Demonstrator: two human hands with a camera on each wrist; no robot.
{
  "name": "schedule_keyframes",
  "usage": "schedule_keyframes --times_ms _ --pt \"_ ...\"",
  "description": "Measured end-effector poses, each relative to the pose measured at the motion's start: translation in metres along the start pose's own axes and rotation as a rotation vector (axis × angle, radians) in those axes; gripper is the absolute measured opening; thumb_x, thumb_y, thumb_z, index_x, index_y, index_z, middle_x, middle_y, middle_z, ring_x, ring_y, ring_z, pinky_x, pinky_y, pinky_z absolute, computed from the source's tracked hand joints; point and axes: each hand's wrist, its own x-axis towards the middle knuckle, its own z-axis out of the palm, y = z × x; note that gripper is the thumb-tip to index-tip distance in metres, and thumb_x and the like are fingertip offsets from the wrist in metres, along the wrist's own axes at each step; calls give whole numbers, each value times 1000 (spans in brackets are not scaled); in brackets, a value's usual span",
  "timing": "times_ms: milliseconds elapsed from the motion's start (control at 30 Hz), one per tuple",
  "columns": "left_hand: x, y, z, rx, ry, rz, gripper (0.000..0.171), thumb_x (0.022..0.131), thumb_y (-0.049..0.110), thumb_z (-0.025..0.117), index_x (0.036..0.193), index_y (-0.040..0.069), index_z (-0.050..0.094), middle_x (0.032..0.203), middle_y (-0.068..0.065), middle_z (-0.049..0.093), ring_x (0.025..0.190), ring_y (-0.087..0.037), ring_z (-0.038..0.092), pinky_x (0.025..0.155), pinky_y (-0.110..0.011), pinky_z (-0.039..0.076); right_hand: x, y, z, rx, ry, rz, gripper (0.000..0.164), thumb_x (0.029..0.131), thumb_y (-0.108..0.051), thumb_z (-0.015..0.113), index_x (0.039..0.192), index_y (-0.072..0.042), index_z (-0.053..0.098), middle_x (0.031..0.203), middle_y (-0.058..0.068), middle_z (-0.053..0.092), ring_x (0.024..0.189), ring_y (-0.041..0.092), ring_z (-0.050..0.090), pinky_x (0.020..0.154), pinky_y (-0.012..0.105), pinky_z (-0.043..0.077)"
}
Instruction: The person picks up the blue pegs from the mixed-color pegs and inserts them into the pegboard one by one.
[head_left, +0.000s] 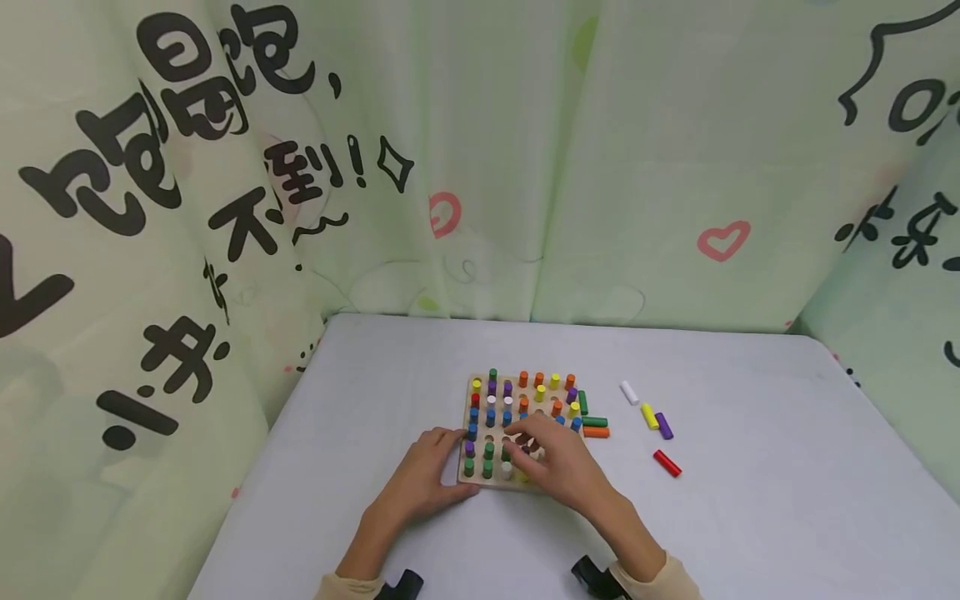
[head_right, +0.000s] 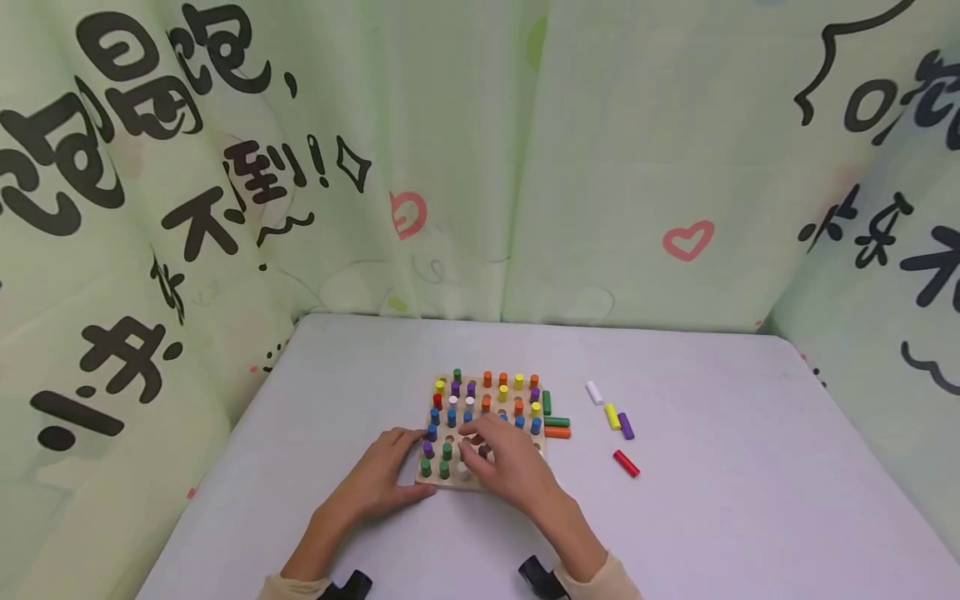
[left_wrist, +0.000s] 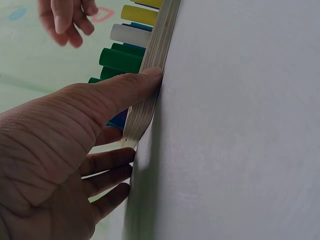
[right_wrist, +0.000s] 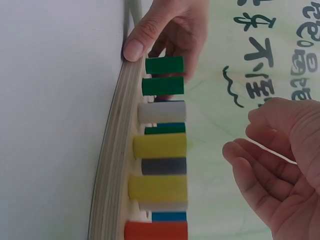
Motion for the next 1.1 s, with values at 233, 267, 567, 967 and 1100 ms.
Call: schedule_keyframes --times_ms 233,267,567,967,1100 --pt "-2 0 -1 0 -9 -7 83 84 47 82 148 6 50 140 -14 55 130 -33 51 111 -52 45 -21 -2 -18 -9 53 83 14 93 -11 76 107 -12 74 97 -9 69 84 2 63 68 26 59" --pt "-2 0 -2 -1 -11 -7 83 84 47 82 148 5 50 140 -15 55 130 -33 51 111 -53 45 -24 -2 -21 -12 60 92 15 92 -11 76 107 -12 74 97 -9 69 84 1 62 68 26 59" --pt "-8 -3 -8 -43 -60 -69 87 84 51 81 150 6 47 143 -19 53 133 -37 51 112 -55 44 -53 7 -37 -86 149 160 22 87 -5 79 106 -14 73 99 -12 69 85 1 62 64 26 57" --pt "-37 4 -21 -38 22 -78 84 85 48 81 150 9 46 147 -17 50 136 -37 48 112 -56 44 -88 12 -53 -169 263 338 18 87 -5 80 102 -15 75 92 -9 69 77 1 58 58 22 53" --pt "-45 8 -28 -17 73 -72 82 85 46 82 149 10 48 147 -15 50 136 -35 48 111 -55 45 -96 16 -54 -197 310 308 21 84 -2 82 101 -13 75 91 -9 69 75 0 57 58 21 53"
